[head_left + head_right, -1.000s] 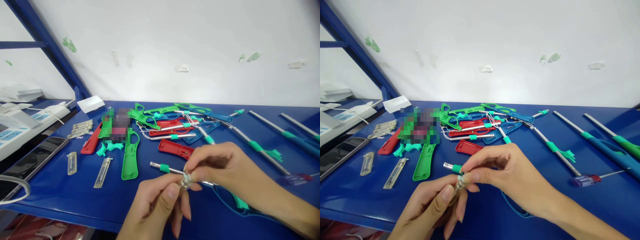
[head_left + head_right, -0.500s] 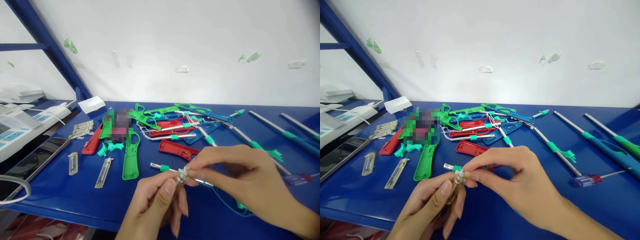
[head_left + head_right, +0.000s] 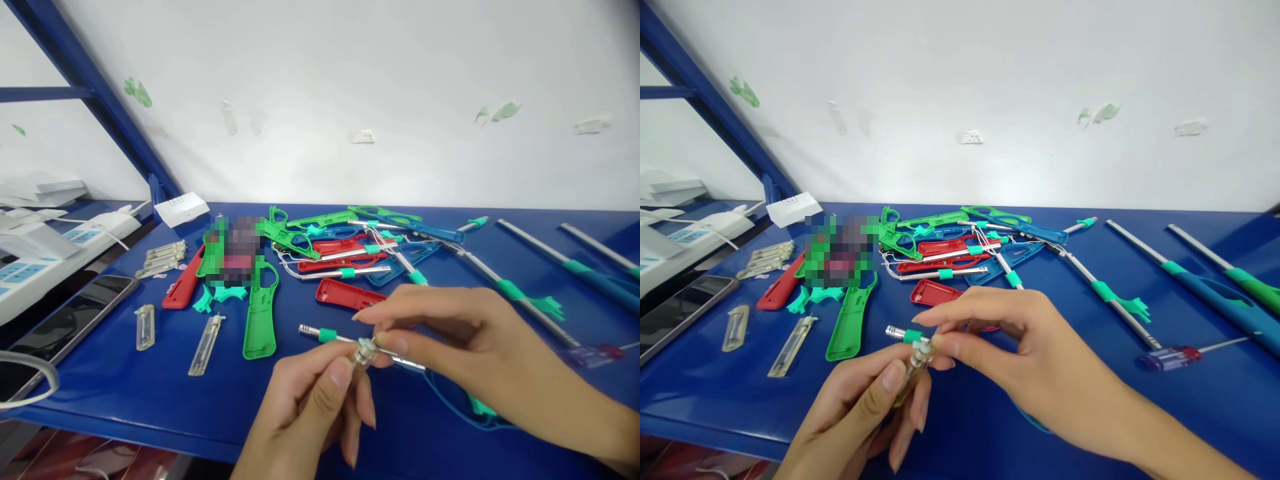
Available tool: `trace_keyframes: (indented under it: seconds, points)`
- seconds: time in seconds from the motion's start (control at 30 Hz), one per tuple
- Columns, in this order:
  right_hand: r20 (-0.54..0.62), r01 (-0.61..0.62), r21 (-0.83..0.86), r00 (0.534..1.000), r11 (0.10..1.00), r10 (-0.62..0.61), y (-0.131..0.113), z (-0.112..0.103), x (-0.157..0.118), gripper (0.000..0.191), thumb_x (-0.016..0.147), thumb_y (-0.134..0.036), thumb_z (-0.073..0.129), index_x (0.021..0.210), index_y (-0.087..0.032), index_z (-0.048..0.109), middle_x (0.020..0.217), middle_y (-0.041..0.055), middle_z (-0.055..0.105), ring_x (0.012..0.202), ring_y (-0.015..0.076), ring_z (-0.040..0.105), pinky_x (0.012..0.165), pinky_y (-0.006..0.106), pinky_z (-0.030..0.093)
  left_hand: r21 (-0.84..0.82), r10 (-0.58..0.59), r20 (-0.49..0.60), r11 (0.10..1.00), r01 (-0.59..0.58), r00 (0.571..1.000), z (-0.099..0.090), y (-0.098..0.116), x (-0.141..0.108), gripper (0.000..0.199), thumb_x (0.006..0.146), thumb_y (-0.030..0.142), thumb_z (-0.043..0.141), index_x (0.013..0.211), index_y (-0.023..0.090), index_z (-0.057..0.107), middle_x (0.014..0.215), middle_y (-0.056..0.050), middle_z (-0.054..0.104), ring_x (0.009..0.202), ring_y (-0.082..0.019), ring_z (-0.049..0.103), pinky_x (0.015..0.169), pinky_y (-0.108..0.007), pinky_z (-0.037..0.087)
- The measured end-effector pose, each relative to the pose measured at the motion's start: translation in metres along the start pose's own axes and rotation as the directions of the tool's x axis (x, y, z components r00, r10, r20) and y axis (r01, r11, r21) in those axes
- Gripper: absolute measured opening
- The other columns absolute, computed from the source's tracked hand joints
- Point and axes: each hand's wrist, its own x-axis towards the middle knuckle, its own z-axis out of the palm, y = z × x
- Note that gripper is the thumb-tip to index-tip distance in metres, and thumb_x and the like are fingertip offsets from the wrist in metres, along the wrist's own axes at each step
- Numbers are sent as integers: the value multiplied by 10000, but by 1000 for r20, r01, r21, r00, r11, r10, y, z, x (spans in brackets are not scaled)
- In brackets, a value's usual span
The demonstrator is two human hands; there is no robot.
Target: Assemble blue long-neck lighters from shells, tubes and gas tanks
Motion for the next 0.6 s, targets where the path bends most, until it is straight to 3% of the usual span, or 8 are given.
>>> trace_keyframes:
  seconds: [0.13,0.23,0.33,0.43,0.6]
  points:
    - [-94,9,-128,995,992,-21,1,-5,2,94,969,-437,766,1018,-386,828,967,-57,823,854,123,773,752,185,605,-69,-38,-24,997,36,999,2,3,2,385,1068,547,601,1142,227,801,762,15,596,532,-46,454,493,-215,239]
    - [-128,57,-333,986,941,-105,4,-11,9,99,995,-436,729,1014,-371,802,966,-76,818,842,117,754,736,197,582,-71,-2,72,997,8,997,1,3,2,382,1077,525,595,1190,218,791,767,12,595,533,-40,477,474,-194,252]
    - [9,156,-605,982,780,-189,8,-14,25,120,1030,-369,679,1011,-329,791,977,-56,807,853,147,739,757,272,560,-60,71,146,996,-63,987,-1,-1,1,379,1066,518,617,1203,207,785,762,2,608,560,-58,537,528,-194,349]
    - [190,261,-765,965,589,-181,11,-11,47,178,1058,-269,614,1031,-266,790,1036,0,802,945,210,738,844,364,541,-47,61,131,997,-55,990,-2,-3,-1,412,1047,550,635,1192,191,776,772,-8,624,587,-77,570,576,-212,398]
    - [287,281,-782,955,555,-80,14,3,74,134,1008,-219,688,992,-278,807,1045,-15,818,984,239,755,820,367,527,-8,-36,76,999,37,996,-1,0,-8,526,1015,654,626,1196,178,755,820,-42,673,659,-124,619,636,-246,459]
